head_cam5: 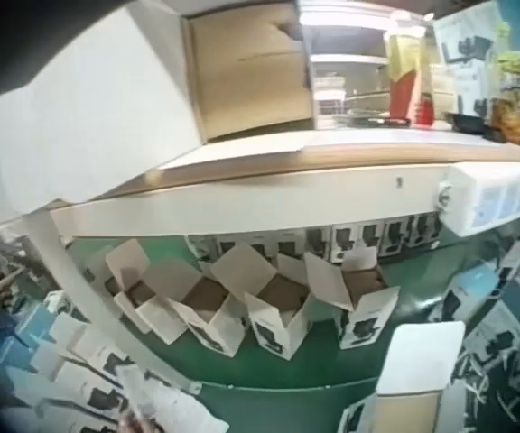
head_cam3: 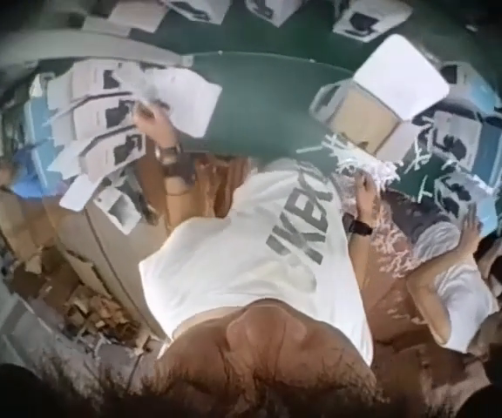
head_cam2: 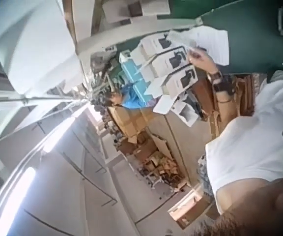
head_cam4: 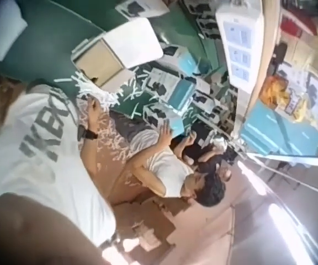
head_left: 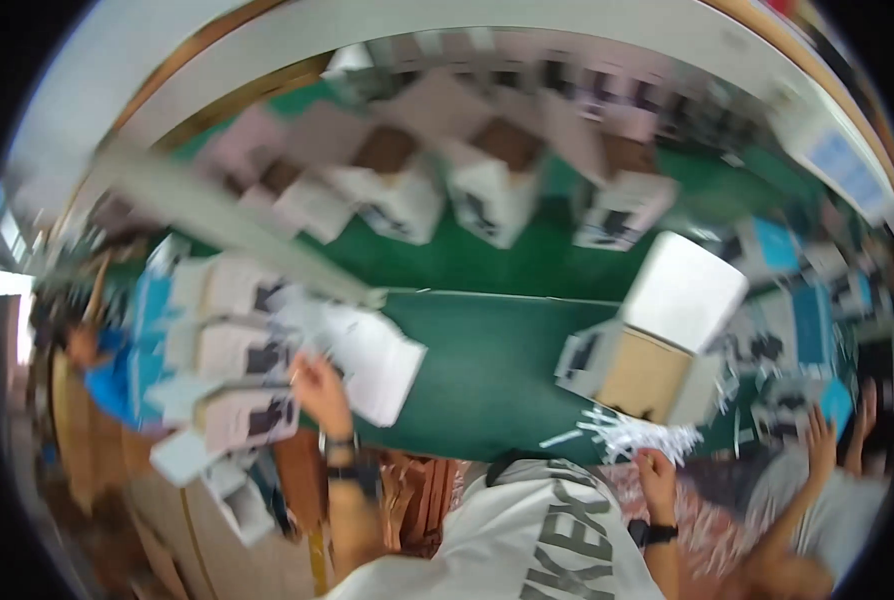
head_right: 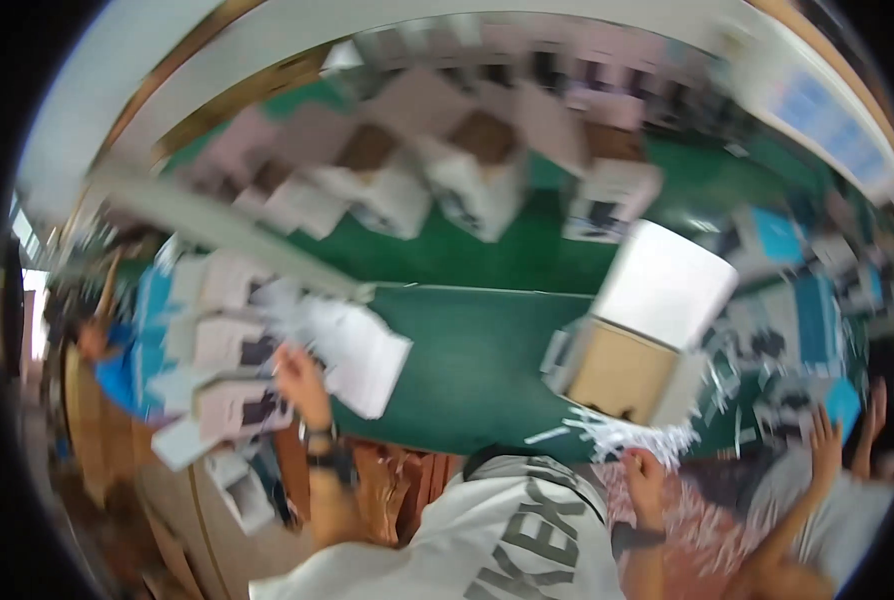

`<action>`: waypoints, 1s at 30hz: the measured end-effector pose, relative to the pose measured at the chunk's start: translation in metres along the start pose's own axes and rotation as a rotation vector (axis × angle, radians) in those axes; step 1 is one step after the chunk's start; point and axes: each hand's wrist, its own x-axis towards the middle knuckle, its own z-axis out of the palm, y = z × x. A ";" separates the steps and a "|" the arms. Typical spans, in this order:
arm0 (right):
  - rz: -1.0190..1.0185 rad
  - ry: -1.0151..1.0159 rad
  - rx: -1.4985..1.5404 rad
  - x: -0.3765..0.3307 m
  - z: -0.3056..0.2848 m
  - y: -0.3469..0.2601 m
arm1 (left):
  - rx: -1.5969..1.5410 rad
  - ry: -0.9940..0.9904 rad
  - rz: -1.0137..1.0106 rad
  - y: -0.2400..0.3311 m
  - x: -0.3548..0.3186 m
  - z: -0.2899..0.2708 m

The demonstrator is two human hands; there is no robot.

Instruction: The person places a manual into a box, inserts a cardboard divider, and adds a small white box before closing the lid and applying a blue sticker. They then set the finished package aside and repeat the process with a new box.

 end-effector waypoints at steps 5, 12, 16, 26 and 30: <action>-0.090 -0.106 0.056 0.010 0.033 -0.006 | -0.621 -0.396 0.159 0.184 -0.158 0.002; -0.039 -0.078 0.241 0.017 0.026 0.023 | -0.357 -0.670 0.759 0.236 -0.194 0.105; 0.008 -0.073 0.284 0.009 0.024 0.035 | -0.320 -0.419 0.831 0.224 -0.206 0.136; -0.062 -0.137 0.259 0.039 0.027 0.059 | -0.402 -0.726 0.420 0.239 -0.194 0.143; -0.084 -0.120 0.342 0.054 0.028 0.045 | -0.245 -0.654 0.705 0.227 -0.200 0.149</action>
